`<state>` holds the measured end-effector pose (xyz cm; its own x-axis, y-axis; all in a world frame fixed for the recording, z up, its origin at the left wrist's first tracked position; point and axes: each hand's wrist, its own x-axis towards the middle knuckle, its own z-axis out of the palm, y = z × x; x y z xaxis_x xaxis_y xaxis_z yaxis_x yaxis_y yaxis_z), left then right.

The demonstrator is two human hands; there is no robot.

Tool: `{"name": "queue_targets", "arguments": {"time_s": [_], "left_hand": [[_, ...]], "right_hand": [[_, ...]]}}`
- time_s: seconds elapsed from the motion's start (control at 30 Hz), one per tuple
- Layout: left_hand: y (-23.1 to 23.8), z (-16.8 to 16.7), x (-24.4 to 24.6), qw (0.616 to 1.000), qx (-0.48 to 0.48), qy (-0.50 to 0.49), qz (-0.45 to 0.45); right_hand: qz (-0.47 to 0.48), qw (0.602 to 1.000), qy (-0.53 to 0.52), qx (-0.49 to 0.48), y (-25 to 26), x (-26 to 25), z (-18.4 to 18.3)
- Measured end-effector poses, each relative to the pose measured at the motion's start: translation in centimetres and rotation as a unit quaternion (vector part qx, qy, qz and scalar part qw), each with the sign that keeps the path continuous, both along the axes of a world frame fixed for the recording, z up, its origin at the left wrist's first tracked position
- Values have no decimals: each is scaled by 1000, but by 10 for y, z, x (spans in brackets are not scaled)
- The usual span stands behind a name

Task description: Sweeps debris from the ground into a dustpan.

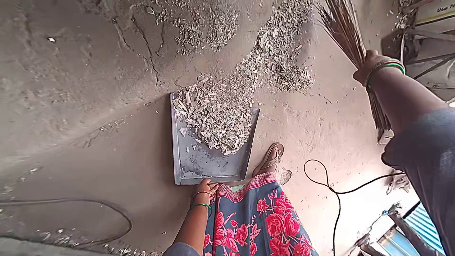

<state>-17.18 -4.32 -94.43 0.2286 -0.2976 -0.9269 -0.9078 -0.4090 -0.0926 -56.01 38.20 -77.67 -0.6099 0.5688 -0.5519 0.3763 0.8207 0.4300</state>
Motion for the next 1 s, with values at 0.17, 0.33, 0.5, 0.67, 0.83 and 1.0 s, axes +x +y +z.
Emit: {"name": "queue_targets", "arguments": {"time_s": [0.17,0.33,0.5,0.67,0.83,1.0], "left_hand": [[-1,-1,1,1000,10,4,-6],[-1,1,-1,1000,6,6,-10],[1,5,-4,1000,6,-1,-9],[-1,3,-2,1000,1,-3,-10],[-1,3,-1,1000,12,8,-22],[-1,3,-1,1000,17,12,-23]], "right_hand": [[67,990,-125,-24,-64,-2,-42],[99,966,-236,-44,-100,46,-18],[78,950,-289,-89,-113,91,14],[85,924,-356,-107,-118,134,34],[53,975,-200,-76,-57,113,49],[-7,1000,-14,-6,8,16,33]]}}
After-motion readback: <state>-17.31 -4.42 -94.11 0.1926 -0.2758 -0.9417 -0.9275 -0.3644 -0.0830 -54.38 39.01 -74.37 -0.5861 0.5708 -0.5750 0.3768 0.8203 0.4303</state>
